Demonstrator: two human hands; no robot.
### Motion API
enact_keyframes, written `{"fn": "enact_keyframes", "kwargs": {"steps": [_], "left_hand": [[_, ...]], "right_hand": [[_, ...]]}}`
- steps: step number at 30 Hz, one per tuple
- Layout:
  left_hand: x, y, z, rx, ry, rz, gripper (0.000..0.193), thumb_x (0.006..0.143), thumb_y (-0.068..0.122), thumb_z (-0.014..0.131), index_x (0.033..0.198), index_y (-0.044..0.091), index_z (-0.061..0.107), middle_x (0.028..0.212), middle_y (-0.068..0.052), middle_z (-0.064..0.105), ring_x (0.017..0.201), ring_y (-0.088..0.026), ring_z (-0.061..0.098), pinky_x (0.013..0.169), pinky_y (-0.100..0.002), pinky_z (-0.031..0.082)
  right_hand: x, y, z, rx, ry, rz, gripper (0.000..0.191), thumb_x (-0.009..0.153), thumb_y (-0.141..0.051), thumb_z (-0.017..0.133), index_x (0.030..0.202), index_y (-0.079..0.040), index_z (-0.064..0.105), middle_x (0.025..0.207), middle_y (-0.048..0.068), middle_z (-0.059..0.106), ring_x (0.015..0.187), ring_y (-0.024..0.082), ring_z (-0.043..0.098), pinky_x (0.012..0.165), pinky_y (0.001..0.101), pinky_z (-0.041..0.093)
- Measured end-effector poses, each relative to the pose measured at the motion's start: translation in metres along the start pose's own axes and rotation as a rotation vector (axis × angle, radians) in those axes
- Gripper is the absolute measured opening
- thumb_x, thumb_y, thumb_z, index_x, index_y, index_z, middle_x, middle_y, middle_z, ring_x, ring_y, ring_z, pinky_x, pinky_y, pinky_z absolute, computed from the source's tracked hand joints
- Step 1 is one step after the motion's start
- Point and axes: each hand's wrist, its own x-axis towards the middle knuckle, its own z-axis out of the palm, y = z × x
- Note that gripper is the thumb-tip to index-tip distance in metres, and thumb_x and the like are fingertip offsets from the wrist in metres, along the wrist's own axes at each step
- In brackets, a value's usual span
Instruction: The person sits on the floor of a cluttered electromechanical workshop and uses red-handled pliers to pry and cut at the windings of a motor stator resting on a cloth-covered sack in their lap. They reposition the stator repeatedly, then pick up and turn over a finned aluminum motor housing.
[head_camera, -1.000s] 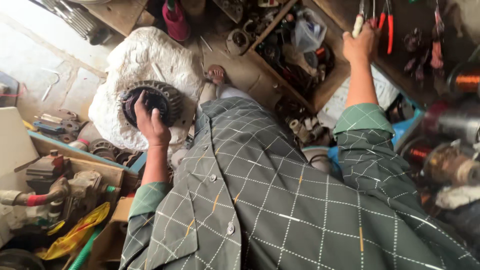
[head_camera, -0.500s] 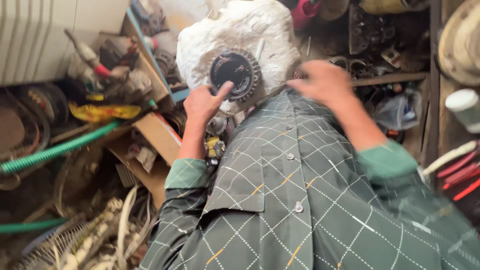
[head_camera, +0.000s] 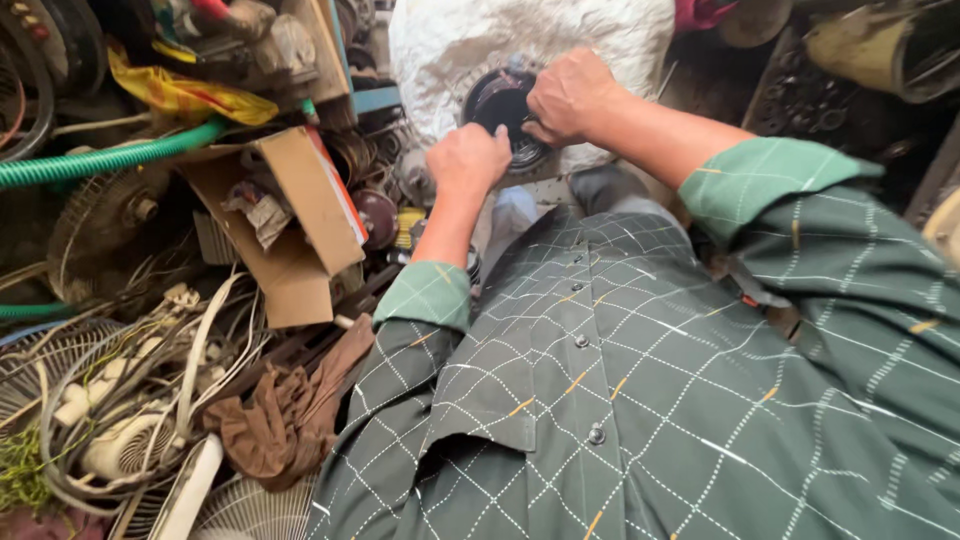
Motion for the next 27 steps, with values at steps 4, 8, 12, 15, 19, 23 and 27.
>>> {"fn": "enact_keyframes", "kwargs": {"steps": [4,8,12,15,19,23,27], "left_hand": [[0.003,-0.013,0.019,0.017,0.102,0.124,0.046,0.097,0.043,0.053,0.082,0.006,0.078,0.085,-0.023,0.074,0.079,-0.041,0.073,0.074,-0.05,0.056],[0.0,-0.031,0.025,-0.048,0.163,0.222,0.047,0.099,0.039,0.053,0.077,0.005,0.076,0.08,-0.023,0.073,0.075,-0.043,0.071,0.072,-0.053,0.056],[0.012,-0.041,0.008,0.053,0.173,0.55,0.04,0.099,0.033,0.052,0.083,0.004,0.076,0.078,-0.025,0.071,0.068,-0.047,0.068,0.063,-0.056,0.053],[0.023,-0.044,-0.022,0.031,-0.027,0.5,0.046,0.096,0.038,0.055,0.072,0.004,0.074,0.075,-0.025,0.07,0.071,-0.046,0.068,0.068,-0.054,0.055],[0.051,-0.025,-0.071,0.385,-0.099,1.038,0.037,0.09,0.033,0.059,0.068,0.006,0.073,0.073,-0.021,0.07,0.068,-0.041,0.069,0.065,-0.05,0.056],[0.065,0.023,-0.084,0.826,-0.166,1.357,0.024,0.087,0.023,0.061,0.069,0.016,0.076,0.073,-0.01,0.073,0.066,-0.026,0.071,0.06,-0.042,0.055],[0.069,0.058,-0.068,1.134,-0.047,1.725,0.021,0.086,0.026,0.065,0.07,0.02,0.077,0.077,-0.001,0.075,0.07,-0.018,0.072,0.061,-0.036,0.053]], "right_hand": [[0.007,-0.007,0.007,0.021,-0.075,-0.022,0.035,0.089,-0.04,0.063,0.069,-0.014,0.076,0.073,0.013,0.072,0.069,0.033,0.072,0.061,0.0464,0.055],[0.007,-0.003,0.009,0.076,-0.02,-0.104,0.031,0.088,-0.033,0.062,0.069,-0.013,0.076,0.071,0.013,0.072,0.067,0.033,0.072,0.06,0.0463,0.055],[0.003,-0.004,0.005,0.162,-0.008,-0.074,0.024,0.08,-0.03,0.064,0.068,-0.013,0.075,0.071,0.014,0.071,0.068,0.036,0.071,0.059,0.0487,0.056],[-0.013,-0.02,-0.003,0.225,-0.032,-0.025,0.026,0.083,-0.027,0.062,0.068,-0.01,0.074,0.07,0.015,0.071,0.067,0.036,0.071,0.059,0.0488,0.056],[-0.052,-0.059,-0.017,0.301,0.01,0.175,0.031,0.087,-0.029,0.06,0.069,-0.009,0.074,0.072,0.015,0.071,0.067,0.037,0.071,0.061,0.0488,0.057],[-0.058,-0.114,-0.019,0.485,-0.033,0.542,0.046,0.095,-0.04,0.055,0.072,-0.007,0.076,0.072,0.019,0.072,0.069,0.04,0.071,0.063,0.0519,0.056],[-0.035,-0.152,-0.006,0.63,0.029,0.813,0.051,0.101,-0.045,0.049,0.08,-0.008,0.077,0.078,0.02,0.073,0.075,0.042,0.072,0.071,0.052,0.057]]}}
